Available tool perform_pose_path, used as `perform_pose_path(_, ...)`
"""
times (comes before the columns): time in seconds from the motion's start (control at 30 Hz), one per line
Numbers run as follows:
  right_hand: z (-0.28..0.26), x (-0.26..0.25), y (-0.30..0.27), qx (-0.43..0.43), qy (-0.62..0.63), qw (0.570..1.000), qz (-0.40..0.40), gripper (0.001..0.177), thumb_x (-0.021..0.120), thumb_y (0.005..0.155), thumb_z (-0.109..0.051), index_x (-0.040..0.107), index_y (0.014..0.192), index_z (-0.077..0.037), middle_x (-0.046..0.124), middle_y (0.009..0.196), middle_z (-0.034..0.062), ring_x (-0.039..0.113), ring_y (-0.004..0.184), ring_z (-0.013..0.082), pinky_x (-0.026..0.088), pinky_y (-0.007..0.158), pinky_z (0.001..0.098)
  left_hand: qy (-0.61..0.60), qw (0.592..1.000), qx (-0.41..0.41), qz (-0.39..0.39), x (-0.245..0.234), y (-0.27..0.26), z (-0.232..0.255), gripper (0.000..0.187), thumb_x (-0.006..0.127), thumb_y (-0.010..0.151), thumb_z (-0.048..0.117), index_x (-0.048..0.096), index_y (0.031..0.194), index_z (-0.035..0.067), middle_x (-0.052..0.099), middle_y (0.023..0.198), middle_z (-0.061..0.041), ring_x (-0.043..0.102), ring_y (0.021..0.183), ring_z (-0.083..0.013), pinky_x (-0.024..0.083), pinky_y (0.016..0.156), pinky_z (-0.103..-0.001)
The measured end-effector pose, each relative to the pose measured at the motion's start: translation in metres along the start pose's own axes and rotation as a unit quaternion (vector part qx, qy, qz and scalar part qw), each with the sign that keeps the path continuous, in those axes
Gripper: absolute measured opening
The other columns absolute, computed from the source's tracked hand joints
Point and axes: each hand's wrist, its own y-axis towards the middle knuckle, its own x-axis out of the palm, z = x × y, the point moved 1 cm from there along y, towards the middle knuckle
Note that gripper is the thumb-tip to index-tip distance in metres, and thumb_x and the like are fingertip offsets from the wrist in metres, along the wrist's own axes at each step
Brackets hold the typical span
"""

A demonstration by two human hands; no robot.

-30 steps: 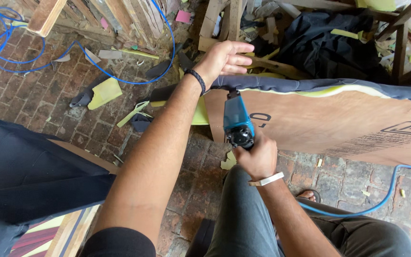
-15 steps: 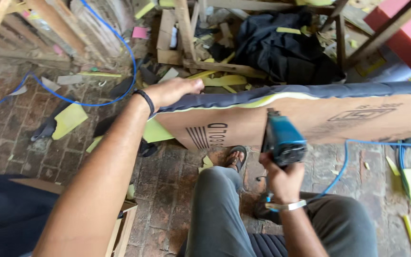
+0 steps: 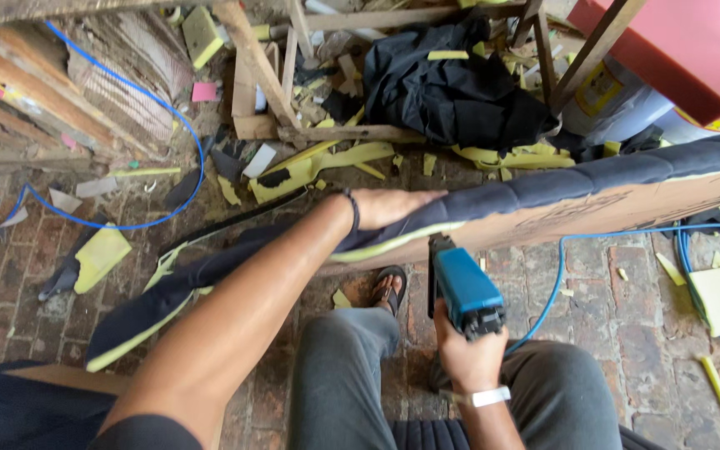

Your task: The person staples yellow foam padding to a wooden board using a pneumatic staple gun, then covers it with a black quilted fabric. They smooth the fabric, flip the cushion, and continue stapling the fabric to the board's edges.

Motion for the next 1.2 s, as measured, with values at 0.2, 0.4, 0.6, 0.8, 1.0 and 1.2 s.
perform_pose_path(0.2, 0.008, -0.006, 0.003, 0.019, 0.031, 0.999, -0.002, 0.015, 0.079, 0.079, -0.007, 0.072, 0.09, 0.0, 0.072, 0.078, 0.0007, 0.066, 0.067, 0.009, 0.053, 0.061, 0.0272, 0.101, 0.985, 0.123, 0.067, 0.017, -0.031, 0.02, 0.059, 0.029, 0.108, 0.049, 0.018, 0.163, 0.031, 0.026, 0.169, -0.012, 0.031, 0.152, -0.0338, 0.027, 0.121, -0.045)
perform_pose_path(0.4, -0.005, -0.001, 0.025, 0.033, 0.009, 0.999, -0.015, 0.015, 0.08, 0.08, -0.009, 0.073, 0.09, 0.001, 0.072, 0.076, 0.0037, 0.065, 0.065, 0.0101, 0.053, 0.059, 0.0279, 0.199, 0.973, 0.05, 0.102, 0.003, -0.043, 0.053, 0.078, 0.055, 0.096, 0.03, 0.015, 0.162, 0.023, 0.036, 0.161, -0.014, 0.054, 0.133, -0.0334, 0.042, 0.11, -0.046)
perform_pose_path(0.6, -0.01, -0.002, 0.018, 0.002, 0.004, 1.0, -0.001, 0.02, 0.08, 0.08, -0.012, 0.074, 0.092, 0.002, 0.075, 0.081, 0.0032, 0.069, 0.07, 0.0094, 0.055, 0.064, 0.0258, 0.17, 0.974, 0.049, 0.139, -0.005, -0.036, 0.04, 0.075, 0.063, 0.098, 0.031, 0.023, 0.16, 0.016, 0.053, 0.149, -0.016, 0.057, 0.131, -0.0332, 0.047, 0.109, -0.043)
perform_pose_path(0.8, 0.0, -0.005, 0.003, 0.009, 0.021, 1.0, 0.016, 0.021, 0.082, 0.08, -0.011, 0.074, 0.093, 0.003, 0.074, 0.083, 0.0052, 0.067, 0.069, 0.012, 0.053, 0.064, 0.0268, 0.163, 0.973, 0.093, 0.134, 0.003, -0.024, 0.026, 0.074, 0.062, 0.098, 0.027, 0.023, 0.16, 0.02, 0.048, 0.155, -0.012, 0.057, 0.132, -0.0313, 0.044, 0.11, -0.042)
perform_pose_path(1.0, -0.012, -0.007, 0.01, -0.041, 0.078, 0.996, 0.011, 0.025, 0.079, 0.08, -0.009, 0.07, 0.101, 0.0, 0.074, 0.091, 0.0018, 0.07, 0.076, 0.0103, 0.057, 0.069, 0.025, 0.189, 0.966, 0.113, 0.134, 0.001, -0.024, 0.028, 0.076, 0.061, 0.096, 0.017, 0.023, 0.161, 0.027, 0.051, 0.151, -0.011, 0.059, 0.13, -0.0316, 0.047, 0.109, -0.041)
perform_pose_path(1.2, -0.025, -0.006, 0.021, -0.034, 0.017, 0.999, 0.02, 0.02, 0.079, 0.082, -0.008, 0.071, 0.098, 0.001, 0.072, 0.088, 0.0034, 0.067, 0.074, 0.0113, 0.054, 0.067, 0.0264, 0.183, 0.967, 0.116, 0.132, 0.005, -0.021, 0.026, 0.08, 0.063, 0.094, 0.013, 0.022, 0.16, 0.028, 0.049, 0.152, -0.009, 0.058, 0.13, -0.0307, 0.046, 0.11, -0.041)
